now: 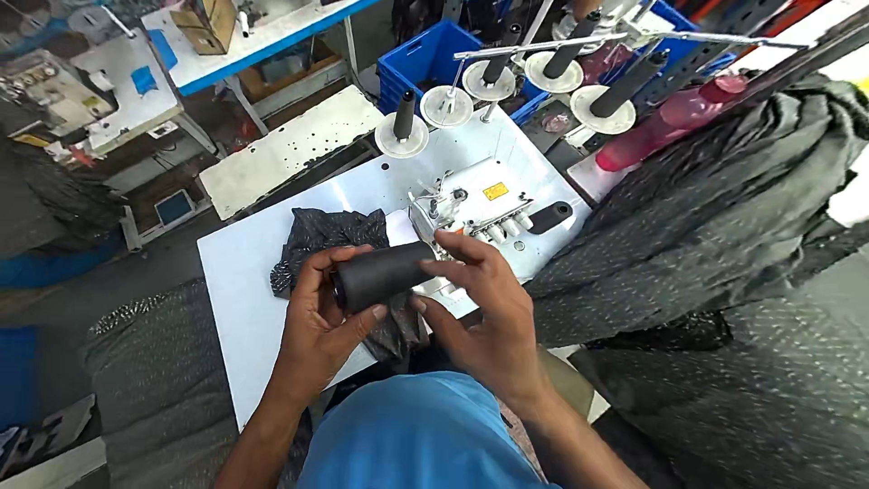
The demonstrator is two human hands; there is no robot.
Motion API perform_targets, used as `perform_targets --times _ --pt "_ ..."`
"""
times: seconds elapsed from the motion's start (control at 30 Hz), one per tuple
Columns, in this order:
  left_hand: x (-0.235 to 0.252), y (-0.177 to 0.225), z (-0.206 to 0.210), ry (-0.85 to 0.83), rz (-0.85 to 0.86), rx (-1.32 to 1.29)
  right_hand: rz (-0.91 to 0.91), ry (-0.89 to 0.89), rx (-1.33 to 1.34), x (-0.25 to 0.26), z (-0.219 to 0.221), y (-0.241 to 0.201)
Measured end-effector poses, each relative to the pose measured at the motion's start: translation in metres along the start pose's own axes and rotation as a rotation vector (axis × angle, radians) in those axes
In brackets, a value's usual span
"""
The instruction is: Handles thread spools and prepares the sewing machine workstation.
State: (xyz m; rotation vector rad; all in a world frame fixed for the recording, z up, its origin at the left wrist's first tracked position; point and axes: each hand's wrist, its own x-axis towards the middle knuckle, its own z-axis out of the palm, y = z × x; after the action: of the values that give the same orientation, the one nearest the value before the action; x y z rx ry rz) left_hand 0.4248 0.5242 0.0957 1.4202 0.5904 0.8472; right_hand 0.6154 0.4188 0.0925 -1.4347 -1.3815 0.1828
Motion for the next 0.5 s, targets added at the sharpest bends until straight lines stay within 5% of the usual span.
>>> perform_targets --times 0.5 --pt "0.027 -0.005 0.096 0.399 0.166 0.613 -0.384 -0.147 -0.221 0.071 -0.033 0.074"
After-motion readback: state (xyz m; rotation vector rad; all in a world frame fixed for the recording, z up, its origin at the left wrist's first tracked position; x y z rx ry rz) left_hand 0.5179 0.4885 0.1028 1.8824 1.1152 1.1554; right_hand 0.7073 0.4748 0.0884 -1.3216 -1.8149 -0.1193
